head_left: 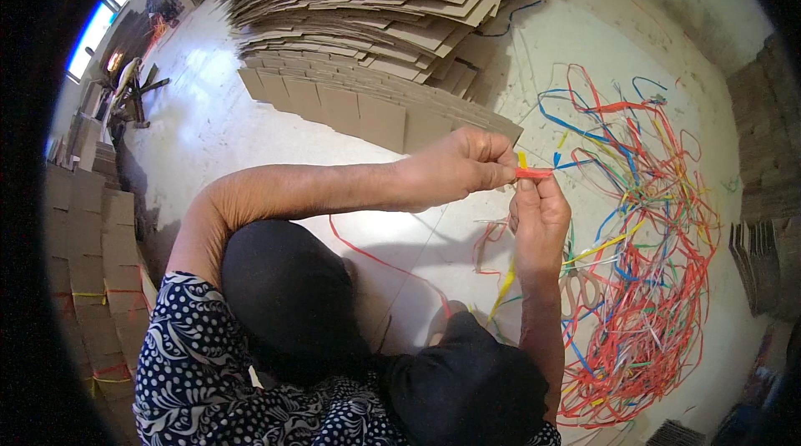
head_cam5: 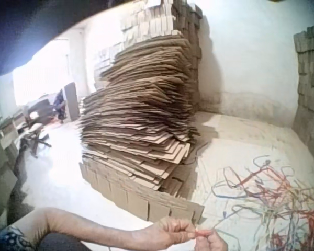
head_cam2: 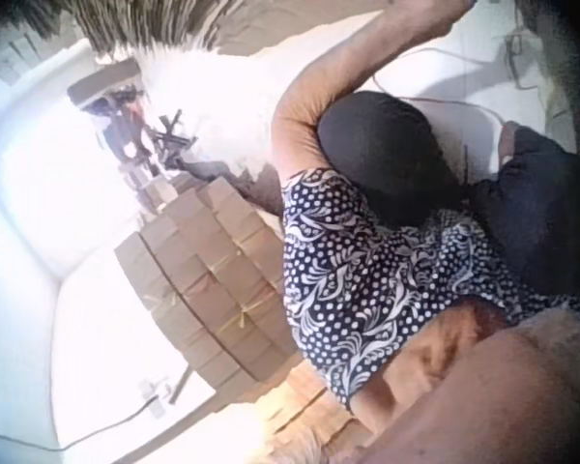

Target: The person gathers flat cardboard pieces into a stack, aligns them, and ties the bundle with a white string. They then use a red ribbon to secure the bundle further and place it aside.

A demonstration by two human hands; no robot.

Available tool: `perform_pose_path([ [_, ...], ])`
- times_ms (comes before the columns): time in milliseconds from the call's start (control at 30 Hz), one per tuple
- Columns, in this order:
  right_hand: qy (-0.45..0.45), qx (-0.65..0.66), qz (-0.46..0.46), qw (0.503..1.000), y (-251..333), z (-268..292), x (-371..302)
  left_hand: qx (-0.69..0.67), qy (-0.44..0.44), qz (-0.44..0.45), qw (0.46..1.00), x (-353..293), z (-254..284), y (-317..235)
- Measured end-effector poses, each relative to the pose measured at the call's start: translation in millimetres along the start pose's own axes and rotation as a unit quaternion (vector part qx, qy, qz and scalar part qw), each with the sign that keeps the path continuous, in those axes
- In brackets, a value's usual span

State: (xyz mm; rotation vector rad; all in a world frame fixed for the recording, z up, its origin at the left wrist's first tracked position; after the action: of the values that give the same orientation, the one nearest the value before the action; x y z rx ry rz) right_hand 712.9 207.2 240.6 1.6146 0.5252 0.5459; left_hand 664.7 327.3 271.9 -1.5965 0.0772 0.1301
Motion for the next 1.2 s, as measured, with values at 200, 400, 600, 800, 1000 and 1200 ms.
perform_pose_path([
  [200,-0.005,0.009,-0.003,1.0,-2.0,-2.2,-9.3,0.06,0.0,0.001,0.998,0.5,3.2,12.5],
  [400,0.008,0.023,-0.002,1.0,6.3,-5.7,-11.1,0.043,-0.045,-0.084,0.995,1.3,6.8,6.2],
  [600,-0.036,0.023,0.045,0.998,0.7,-8.4,-17.1,0.06,-0.019,-0.025,0.998,-3.8,0.0,-0.9],
  [800,-0.012,0.044,0.041,0.998,1.0,-10.8,-18.1,0.016,-0.001,-0.016,1.0,-4.8,-4.9,-2.4],
  [1000,-0.02,0.042,0.029,0.999,0.4,-12.2,-21.5,-0.023,-0.01,0.018,1.0,-11.9,-9.0,-12.8],
  [1200,-0.015,0.073,0.02,0.997,-11.2,-14.2,-23.5,-0.058,-0.013,0.006,0.998,-7.7,-10.0,-5.6],
])
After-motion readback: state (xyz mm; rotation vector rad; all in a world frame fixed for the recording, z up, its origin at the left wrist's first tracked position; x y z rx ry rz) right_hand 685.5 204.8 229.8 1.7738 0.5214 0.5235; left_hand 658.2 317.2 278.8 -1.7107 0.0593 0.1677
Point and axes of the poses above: each hand's wrist, its own x-axis towards the middle knuckle, its own z-axis out of the back of the hand, y = z × x, the point moved 5 cm from there along x, towards the middle knuckle, and after that the axes turned 2 degrees about -x, right-handed, at the moved point
